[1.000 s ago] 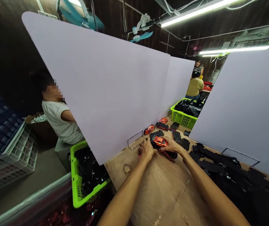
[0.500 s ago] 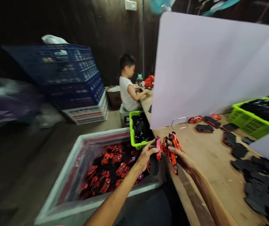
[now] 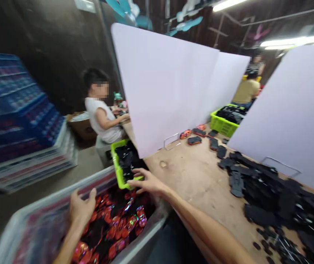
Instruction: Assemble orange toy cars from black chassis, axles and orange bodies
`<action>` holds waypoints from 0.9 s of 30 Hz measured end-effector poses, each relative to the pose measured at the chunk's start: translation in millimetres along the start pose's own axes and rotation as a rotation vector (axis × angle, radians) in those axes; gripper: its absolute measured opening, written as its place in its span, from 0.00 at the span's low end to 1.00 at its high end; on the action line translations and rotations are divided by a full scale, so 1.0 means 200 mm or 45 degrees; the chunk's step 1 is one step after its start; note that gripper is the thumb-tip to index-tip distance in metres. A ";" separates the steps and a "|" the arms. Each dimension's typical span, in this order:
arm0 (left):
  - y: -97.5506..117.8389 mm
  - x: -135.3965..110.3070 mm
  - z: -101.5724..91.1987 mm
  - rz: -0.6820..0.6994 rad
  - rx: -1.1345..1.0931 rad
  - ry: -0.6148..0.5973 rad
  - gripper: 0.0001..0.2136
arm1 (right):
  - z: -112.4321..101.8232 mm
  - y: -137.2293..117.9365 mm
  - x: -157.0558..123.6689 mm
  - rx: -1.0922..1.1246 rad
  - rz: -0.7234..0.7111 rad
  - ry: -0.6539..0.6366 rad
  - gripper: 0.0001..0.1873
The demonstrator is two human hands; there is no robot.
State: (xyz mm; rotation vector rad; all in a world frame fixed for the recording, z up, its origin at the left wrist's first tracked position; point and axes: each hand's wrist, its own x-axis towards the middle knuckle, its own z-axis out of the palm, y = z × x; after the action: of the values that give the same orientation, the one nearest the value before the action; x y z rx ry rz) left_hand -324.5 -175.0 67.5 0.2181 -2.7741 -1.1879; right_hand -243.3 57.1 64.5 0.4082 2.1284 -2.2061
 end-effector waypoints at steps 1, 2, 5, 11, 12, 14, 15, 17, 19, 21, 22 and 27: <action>0.11 -0.01 0.14 0.122 -0.127 -0.120 0.35 | -0.24 -0.05 0.00 -0.173 -0.091 0.137 0.35; 0.23 -0.05 0.29 0.295 -0.249 -0.287 0.32 | -0.50 -0.09 -0.02 -0.280 -0.122 0.294 0.31; 0.69 -0.23 0.75 0.843 -0.347 -0.725 0.25 | -1.26 -0.17 -0.11 -0.565 -0.081 0.790 0.28; 1.60 -0.40 1.57 1.583 0.269 -0.676 0.39 | -2.07 -0.06 -0.07 -1.042 0.246 1.296 0.37; 1.69 -0.40 1.68 1.602 0.320 -0.690 0.41 | -2.13 -0.03 -0.03 -1.098 0.290 1.302 0.36; 1.79 -0.41 1.87 1.604 0.372 -0.722 0.43 | -2.23 0.03 0.06 -1.191 0.370 1.284 0.32; 1.81 -0.42 1.95 1.594 0.389 -0.738 0.41 | -2.28 0.05 0.10 -1.224 0.408 1.260 0.28; 1.79 -0.44 2.05 1.573 0.418 -0.759 0.33 | -2.40 0.08 0.16 -1.265 0.471 1.182 0.21; 1.76 -0.45 2.11 1.558 0.410 -0.742 0.27 | -2.52 0.10 0.19 -1.284 0.504 1.090 0.18; 1.75 -0.43 2.12 1.548 0.370 -0.682 0.27 | -2.62 0.11 0.21 -1.286 0.510 1.026 0.17; 1.76 -0.41 2.12 1.540 0.350 -0.646 0.27 | -2.66 0.11 0.22 -1.281 0.505 1.009 0.17; 1.89 -0.33 2.18 1.414 0.380 -0.581 0.26 | -2.83 0.02 0.29 -1.226 0.413 1.058 0.18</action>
State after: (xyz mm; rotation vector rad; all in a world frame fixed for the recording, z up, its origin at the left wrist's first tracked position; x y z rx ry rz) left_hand -363.3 403.9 40.7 -1.5069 -2.5971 -0.5390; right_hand -210.0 625.2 37.8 1.5656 2.8282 -0.6708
